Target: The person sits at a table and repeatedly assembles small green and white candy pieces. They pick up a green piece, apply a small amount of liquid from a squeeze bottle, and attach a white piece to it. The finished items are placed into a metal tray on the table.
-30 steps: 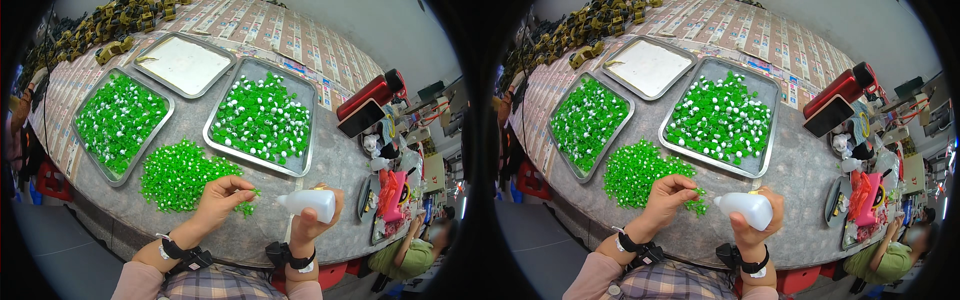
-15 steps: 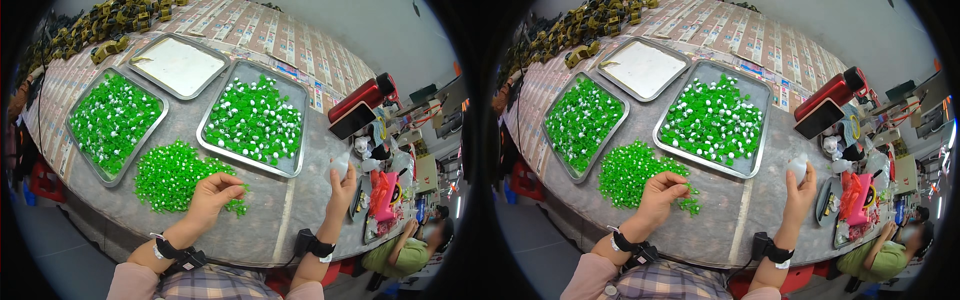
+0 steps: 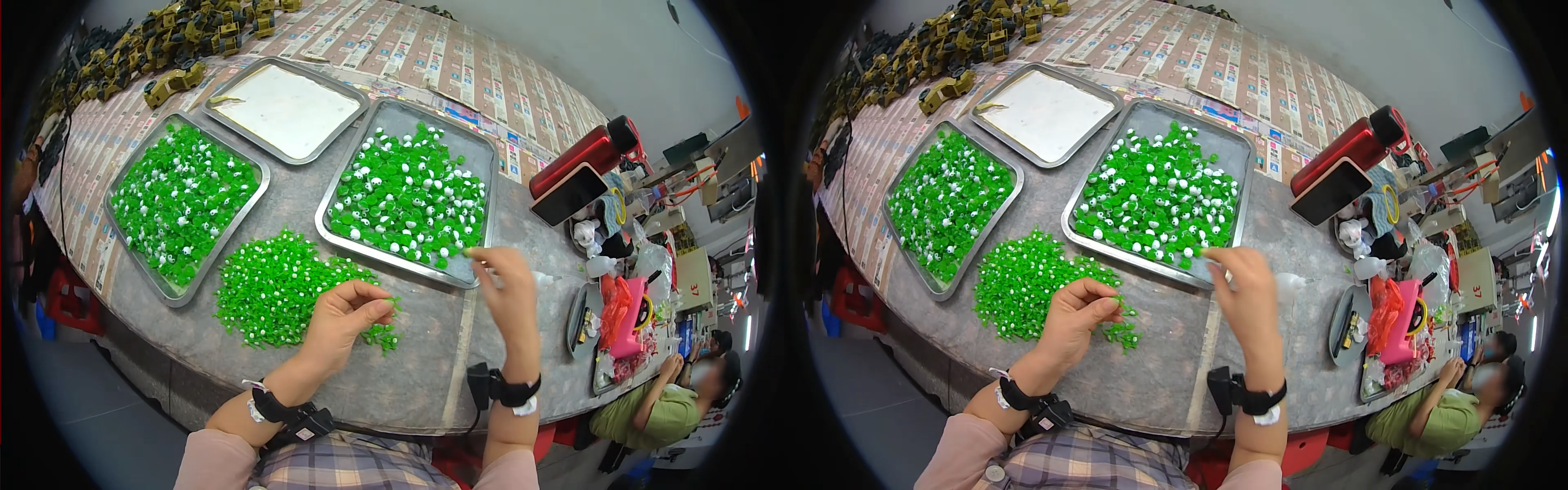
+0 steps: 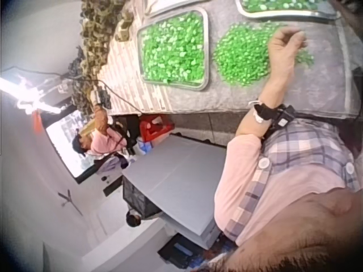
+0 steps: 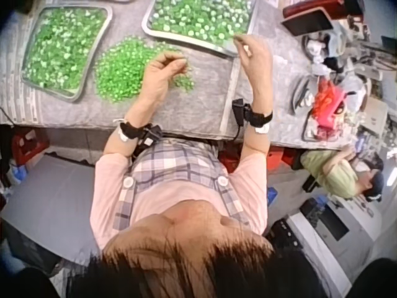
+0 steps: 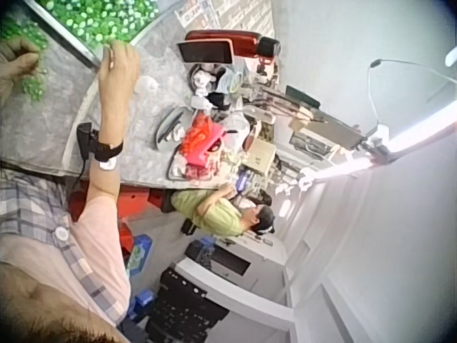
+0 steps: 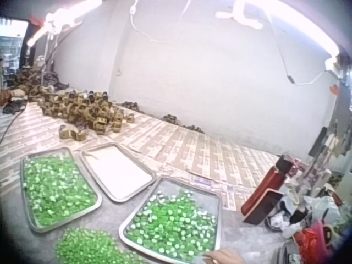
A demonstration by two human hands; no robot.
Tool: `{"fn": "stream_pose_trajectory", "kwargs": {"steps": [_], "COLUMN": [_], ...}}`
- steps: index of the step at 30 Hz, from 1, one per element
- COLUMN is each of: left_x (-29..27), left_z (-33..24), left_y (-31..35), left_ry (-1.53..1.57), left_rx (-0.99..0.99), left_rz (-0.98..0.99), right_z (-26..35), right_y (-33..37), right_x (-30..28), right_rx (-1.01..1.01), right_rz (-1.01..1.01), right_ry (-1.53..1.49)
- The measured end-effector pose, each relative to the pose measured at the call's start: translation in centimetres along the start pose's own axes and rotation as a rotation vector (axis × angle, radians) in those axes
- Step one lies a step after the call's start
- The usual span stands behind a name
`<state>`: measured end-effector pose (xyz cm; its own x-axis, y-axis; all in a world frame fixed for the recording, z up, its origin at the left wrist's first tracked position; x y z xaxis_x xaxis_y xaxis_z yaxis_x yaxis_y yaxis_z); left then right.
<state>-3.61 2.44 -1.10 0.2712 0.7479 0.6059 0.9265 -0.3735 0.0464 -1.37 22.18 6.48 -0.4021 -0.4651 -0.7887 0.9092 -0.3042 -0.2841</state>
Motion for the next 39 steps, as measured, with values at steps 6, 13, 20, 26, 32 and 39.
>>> {"fn": "stream_pose_trajectory", "kwargs": {"steps": [6, 13, 20, 26, 32, 39], "left_x": [0.0, 0.0, 0.3, 0.0, 0.7, 0.6], "left_z": [-0.1, 0.0, 0.1, 0.1, 0.2, 0.2], "left_y": [-0.2, 0.0, -0.1, 0.1, 0.3, 0.3], "left_ry": [0.021, 0.015, 0.019, 0.043, 0.144, 0.193], "left_rx": [-0.003, -0.009, -0.023, -0.043, -0.099, -0.12], "left_rz": [0.016, 0.033, 0.037, 0.063, 0.127, 0.112], "right_z": [-1.4, -3.0, -2.8, -0.5, 2.1, 2.2], "right_y": [-0.2, -0.8, -0.9, 1.2, 4.8, 5.3], "right_x": [5.2, 5.0, 4.7, 3.2, 5.9, 6.3], "right_rx": [0.007, 0.186, 0.136, 0.253, 0.513, 0.523], "right_rz": [0.243, 0.412, 0.341, 0.408, 0.657, 0.64], "right_ry": [0.124, -0.056, 0.056, -0.573, -1.197, -1.187]}}
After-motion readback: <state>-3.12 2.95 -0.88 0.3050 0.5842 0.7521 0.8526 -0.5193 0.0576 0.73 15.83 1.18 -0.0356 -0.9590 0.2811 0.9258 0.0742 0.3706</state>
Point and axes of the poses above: each hand's wrist, its own y-axis away from the middle knuckle, its own x-axis out of the palm, z = x × y, the point moved 4 cm from there along -y, towards the middle knuckle, and after that the axes turned 12 degrees about x, right-handed, at the moved point
